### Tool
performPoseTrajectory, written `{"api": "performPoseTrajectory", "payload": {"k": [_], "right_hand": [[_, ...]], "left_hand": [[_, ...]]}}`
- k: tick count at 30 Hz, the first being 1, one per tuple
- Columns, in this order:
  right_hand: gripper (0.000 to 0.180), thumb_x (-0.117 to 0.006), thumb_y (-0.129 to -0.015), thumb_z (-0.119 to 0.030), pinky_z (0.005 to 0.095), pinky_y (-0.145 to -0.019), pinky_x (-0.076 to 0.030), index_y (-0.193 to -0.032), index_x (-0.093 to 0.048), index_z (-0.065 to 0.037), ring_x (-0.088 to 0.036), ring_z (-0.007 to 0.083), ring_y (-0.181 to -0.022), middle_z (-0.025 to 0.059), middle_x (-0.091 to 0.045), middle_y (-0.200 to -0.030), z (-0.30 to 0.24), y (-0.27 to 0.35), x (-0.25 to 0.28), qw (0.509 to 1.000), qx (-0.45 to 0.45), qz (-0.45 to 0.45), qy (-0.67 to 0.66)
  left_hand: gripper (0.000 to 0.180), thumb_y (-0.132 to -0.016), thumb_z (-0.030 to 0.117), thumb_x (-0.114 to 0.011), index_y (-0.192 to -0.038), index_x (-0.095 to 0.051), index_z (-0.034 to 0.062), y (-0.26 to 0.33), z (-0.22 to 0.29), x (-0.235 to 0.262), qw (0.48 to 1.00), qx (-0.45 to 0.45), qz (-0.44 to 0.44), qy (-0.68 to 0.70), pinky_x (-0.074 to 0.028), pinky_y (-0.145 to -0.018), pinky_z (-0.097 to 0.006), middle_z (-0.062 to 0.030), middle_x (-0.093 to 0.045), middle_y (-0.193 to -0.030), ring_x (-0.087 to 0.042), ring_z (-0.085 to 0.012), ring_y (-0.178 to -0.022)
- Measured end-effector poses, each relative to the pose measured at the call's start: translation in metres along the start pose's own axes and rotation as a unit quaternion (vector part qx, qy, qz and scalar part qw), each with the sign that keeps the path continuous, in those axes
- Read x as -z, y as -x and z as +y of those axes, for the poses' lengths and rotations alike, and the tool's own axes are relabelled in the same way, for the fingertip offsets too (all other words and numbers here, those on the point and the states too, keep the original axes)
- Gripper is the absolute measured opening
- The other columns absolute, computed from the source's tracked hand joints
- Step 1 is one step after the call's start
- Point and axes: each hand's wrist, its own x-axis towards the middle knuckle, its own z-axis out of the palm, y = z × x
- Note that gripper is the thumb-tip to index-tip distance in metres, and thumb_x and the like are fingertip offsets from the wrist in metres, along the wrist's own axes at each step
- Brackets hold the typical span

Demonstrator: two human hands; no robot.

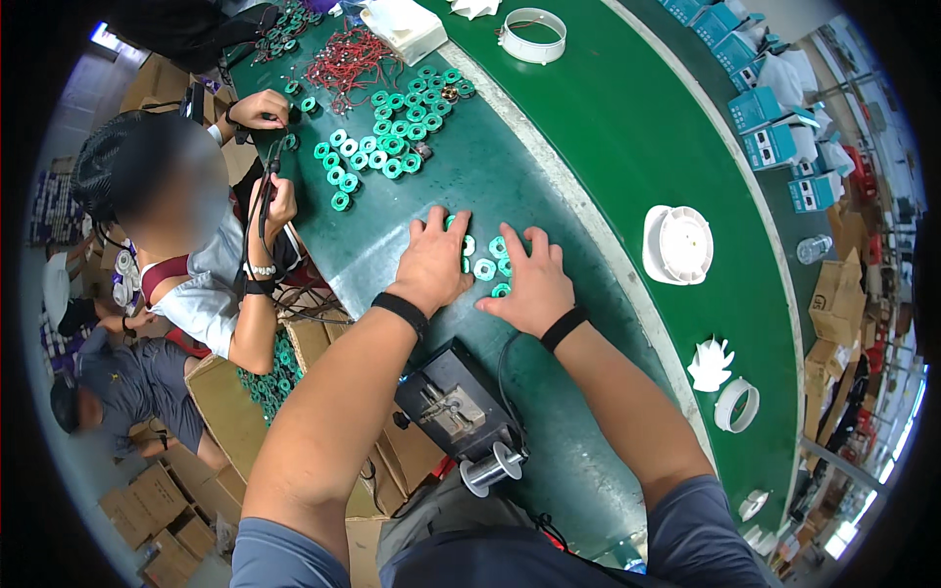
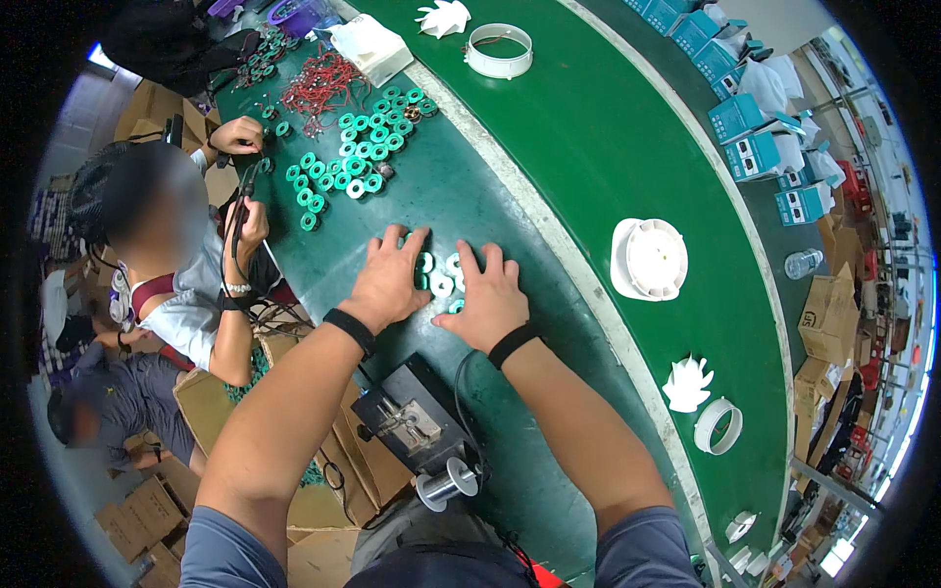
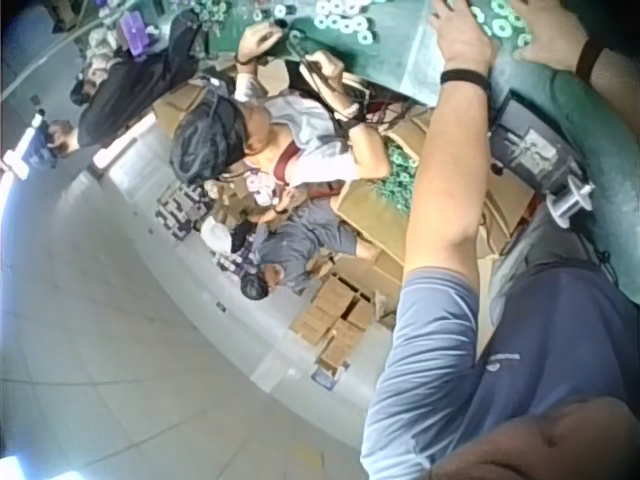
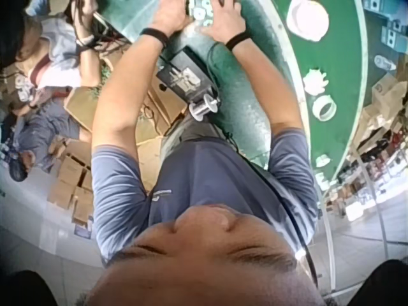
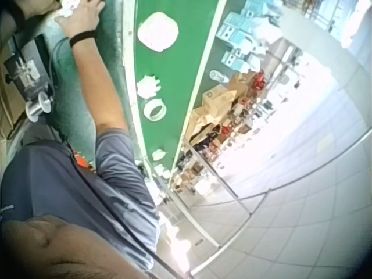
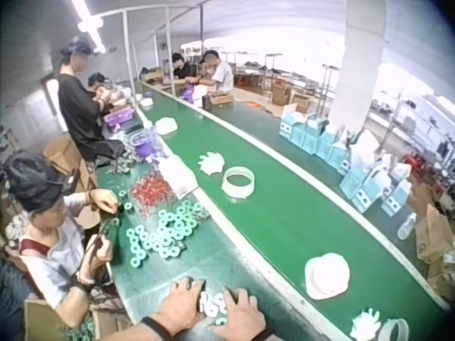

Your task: The person picks up a green component from a box, threads a red wire through its center, and wraps the wire around it. They then place the wired component onto a green table and repeat the process with another component.

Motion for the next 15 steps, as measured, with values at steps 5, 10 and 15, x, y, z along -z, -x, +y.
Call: {"api": "performPoseTrajectory", "payload": {"k": [5,10,15], "right_hand": [[0.097,-0.092,-0.067,-0.019,0.0503,-0.098,-0.052,-0.150,-0.044,-0.014,-0.050,0.0453,-0.122,0.0198,-0.043,-0.142,0.005,-0.006,-0.012,1.000,0.009,0.004,0.007],[0.082,-0.088,-0.071,-0.014,0.0499,-0.095,-0.053,-0.144,-0.051,-0.019,-0.052,0.0451,-0.117,0.0188,-0.046,-0.137,-0.005,-0.007,-0.012,0.999,0.020,0.025,-0.003],[0.075,-0.086,-0.074,-0.012,0.0499,-0.093,-0.054,-0.141,-0.054,-0.019,-0.055,0.0436,-0.113,0.0182,-0.050,-0.131,-0.005,-0.013,-0.019,0.999,0.031,0.033,0.018]], "left_hand": [[0.090,-0.067,0.010,-0.086,-0.147,-0.046,0.0170,0.006,0.002,-0.002,1.000,0.004,-0.016,-0.023,-0.054,-0.102,-0.050,-0.0179,-0.044,-0.142,-0.049,-0.0462,-0.126],[0.083,-0.069,0.007,-0.083,-0.144,-0.051,0.0197,0.017,0.003,0.000,1.000,-0.004,-0.005,0.011,-0.054,-0.101,-0.050,-0.0180,-0.045,-0.141,-0.049,-0.0455,-0.124],[0.081,-0.071,0.008,-0.083,-0.144,-0.052,0.0206,0.018,-0.003,-0.005,1.000,-0.012,0.008,0.012,-0.055,-0.100,-0.050,-0.0181,-0.046,-0.140,-0.050,-0.0446,-0.123]]}}
